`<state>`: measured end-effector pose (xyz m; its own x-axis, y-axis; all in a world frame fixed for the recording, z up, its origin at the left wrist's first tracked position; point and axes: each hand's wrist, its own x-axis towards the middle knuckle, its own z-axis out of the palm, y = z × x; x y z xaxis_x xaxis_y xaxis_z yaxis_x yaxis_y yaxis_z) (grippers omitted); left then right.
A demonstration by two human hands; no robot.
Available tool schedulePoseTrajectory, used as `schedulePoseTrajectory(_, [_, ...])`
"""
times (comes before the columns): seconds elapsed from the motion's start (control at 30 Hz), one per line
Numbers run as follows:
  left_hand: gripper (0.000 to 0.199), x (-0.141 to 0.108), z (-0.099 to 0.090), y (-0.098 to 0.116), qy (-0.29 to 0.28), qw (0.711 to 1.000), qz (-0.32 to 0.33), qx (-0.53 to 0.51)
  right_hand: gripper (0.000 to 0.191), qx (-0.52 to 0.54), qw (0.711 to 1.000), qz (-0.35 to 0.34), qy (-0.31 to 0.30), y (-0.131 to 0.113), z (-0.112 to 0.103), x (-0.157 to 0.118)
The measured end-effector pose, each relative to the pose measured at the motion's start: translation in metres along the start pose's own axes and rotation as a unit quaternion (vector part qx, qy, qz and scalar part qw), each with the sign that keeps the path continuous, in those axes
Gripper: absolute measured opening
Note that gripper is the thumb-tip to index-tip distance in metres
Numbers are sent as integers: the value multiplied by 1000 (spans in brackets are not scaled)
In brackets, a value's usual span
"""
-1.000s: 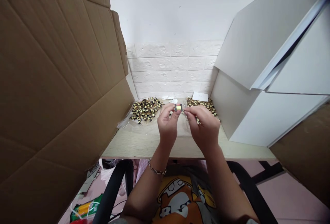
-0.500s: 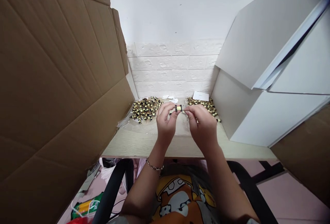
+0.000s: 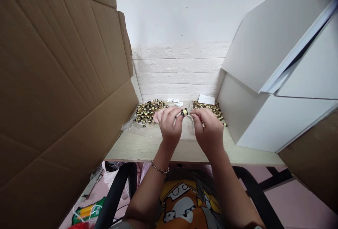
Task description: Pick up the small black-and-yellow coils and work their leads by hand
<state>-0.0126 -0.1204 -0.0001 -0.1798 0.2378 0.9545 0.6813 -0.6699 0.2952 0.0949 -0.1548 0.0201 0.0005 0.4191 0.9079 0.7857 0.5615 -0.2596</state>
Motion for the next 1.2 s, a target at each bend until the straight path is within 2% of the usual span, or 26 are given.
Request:
schedulePoseTrajectory(0.2, [7,-1,0,1,54,997,44,45,11,1,1000,-1,3,-5,-1,1])
schedulePoseTrajectory(0.6, [8,-2,0,0,95,989,87,77,11,-8,1000,-8,-7,-11,-2,2])
schedulePoseTrajectory(0.8, [9,-4,-2,-2,65,990,89,90,12,-7,1000,-20,-11,-9,-2,1])
schedulePoseTrajectory(1.1, [4,2,-12,13,-18,1000,-12,-15,11,-2,999,-43,30,-13,-9,1])
schedulePoseTrajectory(1.2, [5,5,-15,14,-38,999,-22,-32,10,-5,998,-48,33,-13,-10,2])
